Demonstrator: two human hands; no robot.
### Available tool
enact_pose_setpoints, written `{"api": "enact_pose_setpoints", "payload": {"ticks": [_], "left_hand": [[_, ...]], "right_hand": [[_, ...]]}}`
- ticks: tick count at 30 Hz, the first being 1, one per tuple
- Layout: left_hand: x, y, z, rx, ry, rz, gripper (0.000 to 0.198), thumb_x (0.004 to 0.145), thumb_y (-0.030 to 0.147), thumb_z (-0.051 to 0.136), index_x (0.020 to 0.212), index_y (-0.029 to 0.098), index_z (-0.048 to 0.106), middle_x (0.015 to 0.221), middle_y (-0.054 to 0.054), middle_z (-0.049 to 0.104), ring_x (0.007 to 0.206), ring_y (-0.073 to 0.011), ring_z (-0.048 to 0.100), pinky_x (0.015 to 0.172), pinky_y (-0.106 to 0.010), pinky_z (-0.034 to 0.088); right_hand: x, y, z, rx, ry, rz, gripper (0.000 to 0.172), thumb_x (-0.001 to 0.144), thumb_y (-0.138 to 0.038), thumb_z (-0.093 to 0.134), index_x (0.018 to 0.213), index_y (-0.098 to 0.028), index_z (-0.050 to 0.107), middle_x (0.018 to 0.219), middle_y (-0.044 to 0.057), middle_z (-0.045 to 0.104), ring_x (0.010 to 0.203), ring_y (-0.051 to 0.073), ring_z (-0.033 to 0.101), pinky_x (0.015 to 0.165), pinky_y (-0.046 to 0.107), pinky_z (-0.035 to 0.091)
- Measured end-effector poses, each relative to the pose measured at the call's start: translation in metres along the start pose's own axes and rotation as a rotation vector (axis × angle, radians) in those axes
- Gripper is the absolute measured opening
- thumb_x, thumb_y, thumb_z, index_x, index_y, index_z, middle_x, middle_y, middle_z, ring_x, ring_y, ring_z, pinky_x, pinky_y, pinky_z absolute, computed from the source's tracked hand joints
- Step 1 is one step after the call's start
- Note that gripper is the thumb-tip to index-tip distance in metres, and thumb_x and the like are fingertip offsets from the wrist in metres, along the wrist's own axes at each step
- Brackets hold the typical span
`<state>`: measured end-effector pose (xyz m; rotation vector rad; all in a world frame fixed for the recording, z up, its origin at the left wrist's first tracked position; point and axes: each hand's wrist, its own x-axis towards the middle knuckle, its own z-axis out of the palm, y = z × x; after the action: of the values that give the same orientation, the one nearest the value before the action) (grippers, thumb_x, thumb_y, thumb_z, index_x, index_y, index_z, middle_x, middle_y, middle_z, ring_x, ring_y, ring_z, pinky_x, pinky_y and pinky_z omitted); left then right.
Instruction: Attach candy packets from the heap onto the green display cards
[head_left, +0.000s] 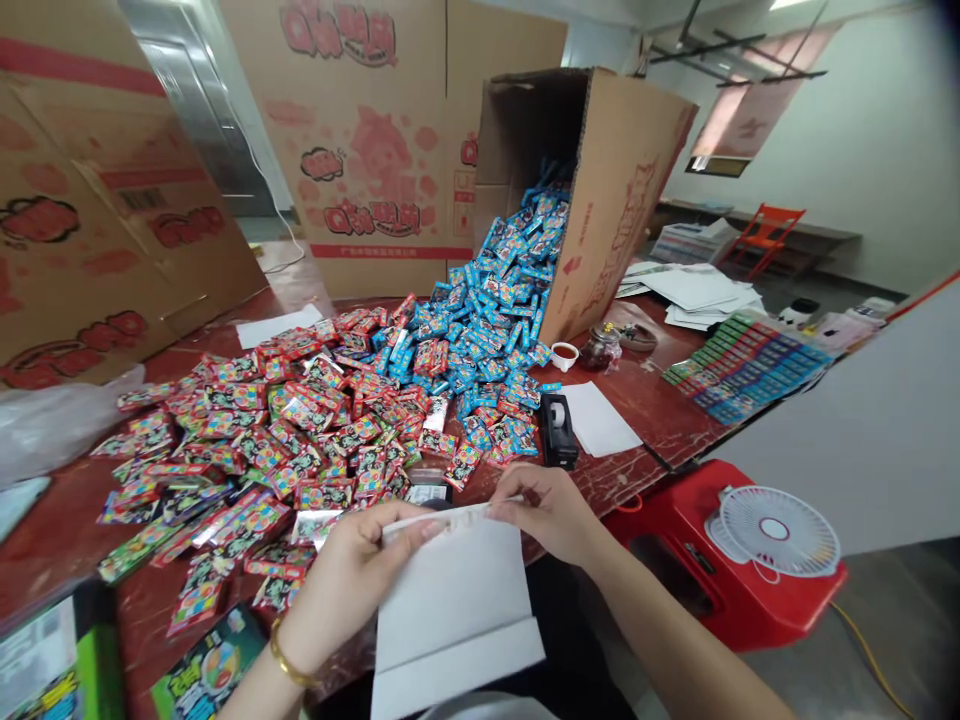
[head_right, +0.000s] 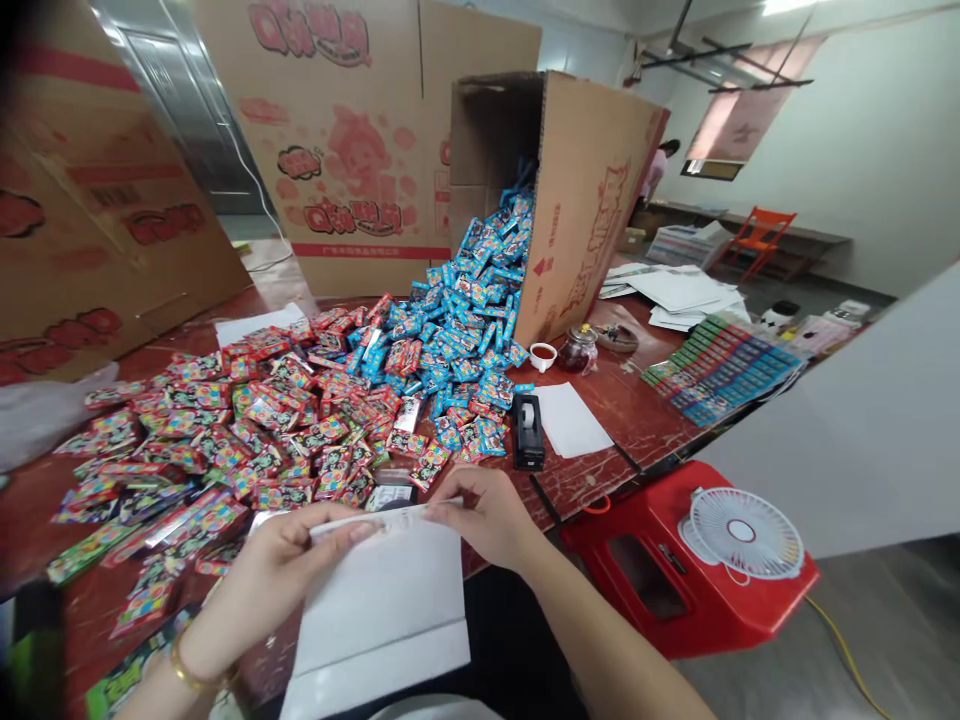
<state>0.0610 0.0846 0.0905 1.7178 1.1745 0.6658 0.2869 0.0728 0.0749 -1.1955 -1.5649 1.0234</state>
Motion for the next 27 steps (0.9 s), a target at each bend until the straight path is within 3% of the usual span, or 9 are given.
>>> {"api": "enact_pose_setpoints", "payload": {"ticks": [6, 10, 13, 15, 18, 21, 27], "left_hand": [[-0.005, -0.012, 0.009, 0.079, 0.218, 0.025, 0.038, 0.081, 0.049, 0.049, 0.063, 0.018, 0.059, 0.047, 0.005, 0.04, 0.045, -0.0106, 0.034, 0.042, -0.021, 0.025], [-0.006, -0.012, 0.008, 0.212, 0.284, 0.148, 0.041, 0.084, 0.045, 0.045, 0.057, 0.017, 0.058, 0.047, 0.004, 0.04, 0.045, -0.0102, 0.035, 0.045, -0.021, 0.027], [-0.006, -0.014, 0.005, 0.13, 0.26, 0.091, 0.04, 0.08, 0.048, 0.05, 0.057, 0.017, 0.061, 0.047, 0.003, 0.043, 0.046, -0.0107, 0.036, 0.045, -0.021, 0.028], [-0.006, -0.015, 0.004, -0.02, 0.184, -0.005, 0.034, 0.075, 0.05, 0.058, 0.07, 0.017, 0.064, 0.052, 0.003, 0.046, 0.048, -0.011, 0.038, 0.045, -0.02, 0.028], [-0.008, -0.016, 0.003, -0.167, 0.132, -0.085, 0.034, 0.072, 0.05, 0.062, 0.075, 0.016, 0.061, 0.053, 0.005, 0.042, 0.049, -0.0097, 0.033, 0.044, -0.019, 0.025], [-0.011, -0.015, 0.003, -0.1, 0.187, -0.067, 0.038, 0.075, 0.051, 0.058, 0.062, 0.016, 0.054, 0.051, 0.006, 0.033, 0.048, -0.0088, 0.027, 0.043, -0.019, 0.022], [-0.015, -0.012, 0.003, 0.037, 0.265, 0.029, 0.042, 0.081, 0.049, 0.048, 0.055, 0.017, 0.045, 0.052, 0.006, 0.032, 0.049, -0.009, 0.03, 0.045, -0.019, 0.025]], "right_hand": [[-0.002, -0.001, 0.004, -0.048, 0.079, -0.02, 0.017, 0.076, -0.027, 0.061, 0.063, -0.017, 0.058, 0.063, 0.0, 0.058, 0.061, 0.013, 0.052, 0.057, 0.024, 0.037], [-0.004, -0.004, 0.007, -0.096, 0.129, -0.083, 0.019, 0.078, -0.028, 0.057, 0.063, -0.017, 0.057, 0.062, 0.001, 0.057, 0.061, 0.014, 0.052, 0.061, 0.026, 0.037], [-0.005, -0.001, 0.006, -0.083, 0.124, -0.081, 0.021, 0.08, -0.03, 0.056, 0.063, -0.017, 0.056, 0.062, 0.0, 0.056, 0.061, 0.013, 0.051, 0.06, 0.025, 0.037], [-0.004, 0.004, 0.004, -0.044, 0.12, -0.036, 0.02, 0.079, -0.031, 0.057, 0.065, -0.017, 0.057, 0.063, 0.0, 0.056, 0.061, 0.013, 0.051, 0.058, 0.024, 0.038], [-0.004, 0.01, 0.002, 0.034, 0.065, 0.042, 0.019, 0.077, -0.032, 0.06, 0.067, -0.016, 0.058, 0.066, 0.001, 0.057, 0.062, 0.013, 0.051, 0.057, 0.023, 0.038], [-0.006, 0.012, 0.003, 0.056, 0.073, 0.057, 0.02, 0.076, -0.033, 0.062, 0.067, -0.016, 0.057, 0.065, 0.0, 0.056, 0.061, 0.013, 0.051, 0.056, 0.022, 0.038], [-0.009, 0.009, 0.006, 0.033, 0.159, -0.022, 0.025, 0.08, -0.037, 0.057, 0.065, -0.016, 0.055, 0.062, 0.0, 0.051, 0.056, 0.012, 0.046, 0.051, 0.022, 0.034]]}}
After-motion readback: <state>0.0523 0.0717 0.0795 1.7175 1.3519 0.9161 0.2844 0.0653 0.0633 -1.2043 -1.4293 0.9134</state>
